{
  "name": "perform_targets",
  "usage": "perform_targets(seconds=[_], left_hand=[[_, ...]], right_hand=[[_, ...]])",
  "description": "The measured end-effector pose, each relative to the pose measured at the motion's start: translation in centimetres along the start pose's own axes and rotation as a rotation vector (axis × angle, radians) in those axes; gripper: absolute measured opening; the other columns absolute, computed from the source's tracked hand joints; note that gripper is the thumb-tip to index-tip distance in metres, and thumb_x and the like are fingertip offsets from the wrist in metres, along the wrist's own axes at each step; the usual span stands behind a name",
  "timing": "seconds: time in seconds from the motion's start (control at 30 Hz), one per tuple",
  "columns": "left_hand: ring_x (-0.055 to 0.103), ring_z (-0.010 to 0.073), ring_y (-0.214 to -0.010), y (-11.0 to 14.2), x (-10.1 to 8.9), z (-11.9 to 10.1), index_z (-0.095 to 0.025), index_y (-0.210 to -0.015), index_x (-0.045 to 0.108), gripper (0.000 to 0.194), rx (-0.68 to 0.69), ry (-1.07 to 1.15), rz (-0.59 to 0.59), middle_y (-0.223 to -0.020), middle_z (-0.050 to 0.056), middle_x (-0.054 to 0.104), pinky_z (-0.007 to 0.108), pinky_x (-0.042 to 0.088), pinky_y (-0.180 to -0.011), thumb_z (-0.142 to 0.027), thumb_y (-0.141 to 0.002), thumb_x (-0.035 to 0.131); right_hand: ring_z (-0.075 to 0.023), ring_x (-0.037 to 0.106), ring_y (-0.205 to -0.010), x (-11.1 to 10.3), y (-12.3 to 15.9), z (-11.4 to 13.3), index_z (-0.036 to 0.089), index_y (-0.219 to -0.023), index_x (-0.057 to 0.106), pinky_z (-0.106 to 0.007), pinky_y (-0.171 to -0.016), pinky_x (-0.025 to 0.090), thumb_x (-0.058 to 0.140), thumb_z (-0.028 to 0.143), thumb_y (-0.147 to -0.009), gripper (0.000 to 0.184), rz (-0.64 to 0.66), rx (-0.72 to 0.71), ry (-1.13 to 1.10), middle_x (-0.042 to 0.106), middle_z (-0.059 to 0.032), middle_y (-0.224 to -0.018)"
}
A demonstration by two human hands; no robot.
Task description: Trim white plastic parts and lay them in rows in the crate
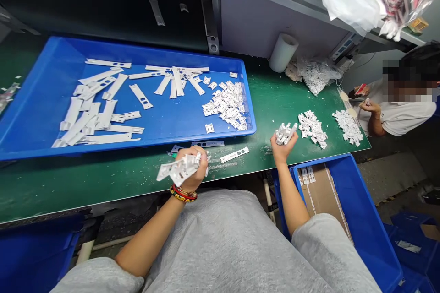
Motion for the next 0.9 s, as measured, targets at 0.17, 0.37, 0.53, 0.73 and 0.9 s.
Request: perform_targets(seconds=[0.17,0.37,0.53,0.73,0.9], left_hand=[[0.057,0.0169,-0.06,1.8,0.6,-1.8,-0.024,-0.082,0.043,0.012,0.046,-0.01,-0.014,-0.067,0.0,0.056,0.035,0.047,-0.057,-0.021,-0.088,0.052],[0.059,0.0169,-0.062,2.0,1.6,-1.9,-0.025,-0.086,0.041,0.011,0.014,0.008,-0.023,-0.07,0.0,0.055,0.034,0.049,-0.057,-0.019,-0.09,0.05],[0.06,0.0179,-0.066,2.0,2.6,-0.3,-0.024,-0.087,0.044,0.009,-0.019,0.015,-0.016,-0.073,0.001,0.057,0.034,0.05,-0.061,-0.021,-0.089,0.052],[0.06,0.0173,-0.067,3.2,3.7,1.7,-0.022,-0.084,0.05,0.009,-0.055,-0.019,0.025,-0.072,0.0,0.059,0.033,0.05,-0.066,-0.022,-0.085,0.059],[0.059,0.0149,-0.063,4.1,3.7,2.8,-0.023,-0.089,0.048,0.007,-0.122,-0.026,0.032,-0.075,-0.001,0.058,0.029,0.05,-0.059,-0.024,-0.088,0.055]], right_hand=[[-0.0226,0.069,-0.092,-1.4,1.6,-0.6,0.01,-0.136,0.005,-0.047,-0.091,0.054,0.049,0.038,-0.087,0.071,-0.165,0.071,-0.109,0.065,-0.0141,-0.099],[-0.0244,0.07,-0.087,-2.2,0.9,-2.1,0.009,-0.138,0.003,-0.049,-0.092,0.054,0.05,0.046,-0.088,0.078,-0.214,0.118,-0.179,0.063,-0.0153,-0.101],[-0.0237,0.07,-0.087,-1.4,0.2,-2.7,0.01,-0.14,-0.004,-0.046,-0.088,0.057,0.042,0.05,-0.092,0.078,-0.22,0.137,-0.071,0.061,-0.0141,-0.101],[-0.0249,0.064,-0.102,0.8,1.6,-2.8,0.013,-0.137,0.013,-0.043,-0.088,0.055,0.051,0.048,-0.083,0.075,-0.126,0.109,0.033,0.052,-0.0206,-0.118],[-0.0269,0.063,-0.109,1.0,2.3,-2.7,0.011,-0.14,0.012,-0.042,-0.089,0.055,0.053,0.048,-0.082,0.081,-0.14,0.085,0.061,0.052,-0.0214,-0.122]])
Point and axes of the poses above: each hand's wrist, its own y-axis away from the middle knuckle, its own x-axis out of the palm, z = x × y, the point moved 10 cm from there along -y, towards the middle knuckle
